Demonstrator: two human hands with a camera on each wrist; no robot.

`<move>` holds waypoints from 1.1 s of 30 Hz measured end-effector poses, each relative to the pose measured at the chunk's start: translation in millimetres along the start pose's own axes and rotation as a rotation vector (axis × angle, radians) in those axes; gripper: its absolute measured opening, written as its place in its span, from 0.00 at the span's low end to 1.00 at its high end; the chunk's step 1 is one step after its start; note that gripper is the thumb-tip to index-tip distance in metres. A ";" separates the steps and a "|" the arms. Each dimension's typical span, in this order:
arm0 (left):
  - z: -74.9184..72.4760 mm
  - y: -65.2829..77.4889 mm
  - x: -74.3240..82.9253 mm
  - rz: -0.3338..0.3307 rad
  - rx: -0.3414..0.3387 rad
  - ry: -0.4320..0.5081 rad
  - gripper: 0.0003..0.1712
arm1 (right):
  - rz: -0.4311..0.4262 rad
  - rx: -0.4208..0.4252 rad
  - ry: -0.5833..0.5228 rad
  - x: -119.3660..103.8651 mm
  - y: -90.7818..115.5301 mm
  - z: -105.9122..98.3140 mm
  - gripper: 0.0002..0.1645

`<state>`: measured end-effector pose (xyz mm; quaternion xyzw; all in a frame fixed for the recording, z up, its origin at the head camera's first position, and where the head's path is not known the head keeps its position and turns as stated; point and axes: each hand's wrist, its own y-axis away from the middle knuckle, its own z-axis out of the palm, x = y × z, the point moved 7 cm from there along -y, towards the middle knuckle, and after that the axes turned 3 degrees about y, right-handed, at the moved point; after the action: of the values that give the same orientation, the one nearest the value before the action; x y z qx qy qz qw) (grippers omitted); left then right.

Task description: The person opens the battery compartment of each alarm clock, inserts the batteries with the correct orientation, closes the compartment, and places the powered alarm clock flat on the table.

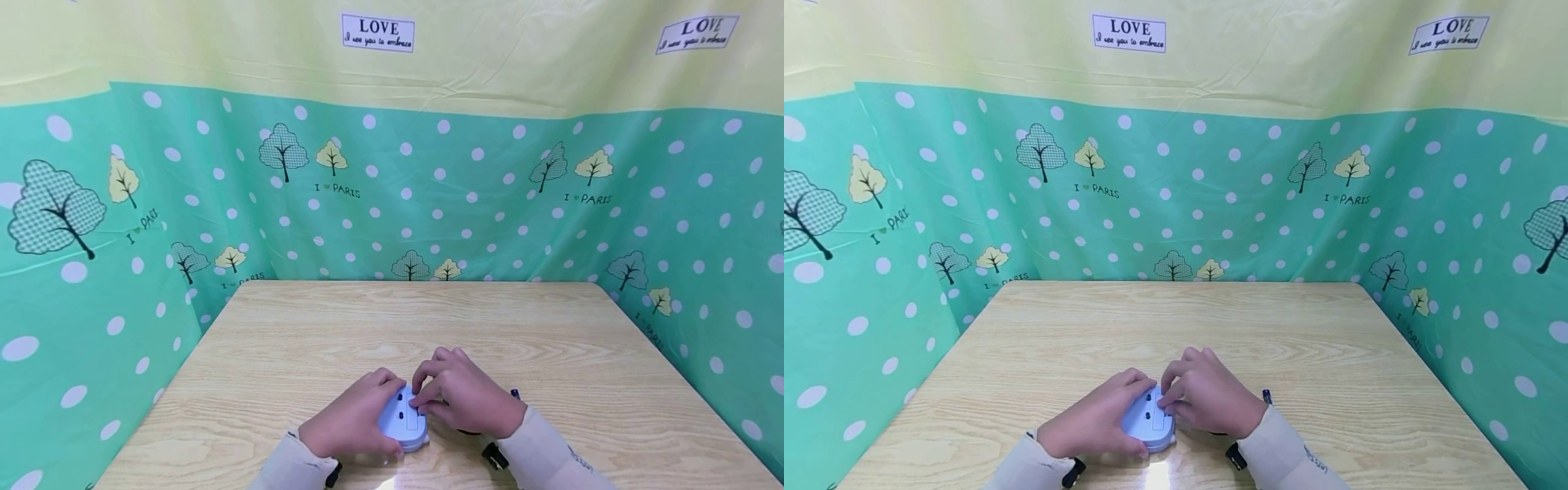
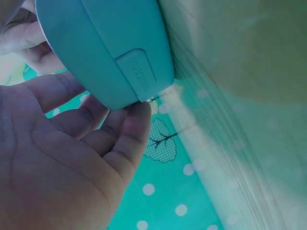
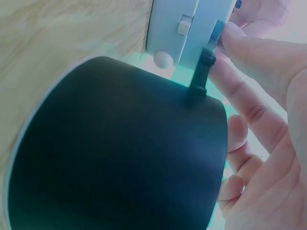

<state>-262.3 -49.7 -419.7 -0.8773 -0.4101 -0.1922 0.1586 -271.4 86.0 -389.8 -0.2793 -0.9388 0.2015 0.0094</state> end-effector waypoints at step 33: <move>2.5 4.8 -17.4 -0.072 -0.040 -0.013 0.63 | 0.202 0.138 0.112 31.0 26.5 -24.5 0.14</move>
<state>-268.3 -63.0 -430.5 -0.8663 -0.4385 -0.2002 0.1311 -280.5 131.7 -380.4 -0.3818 -0.8878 0.2497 0.0610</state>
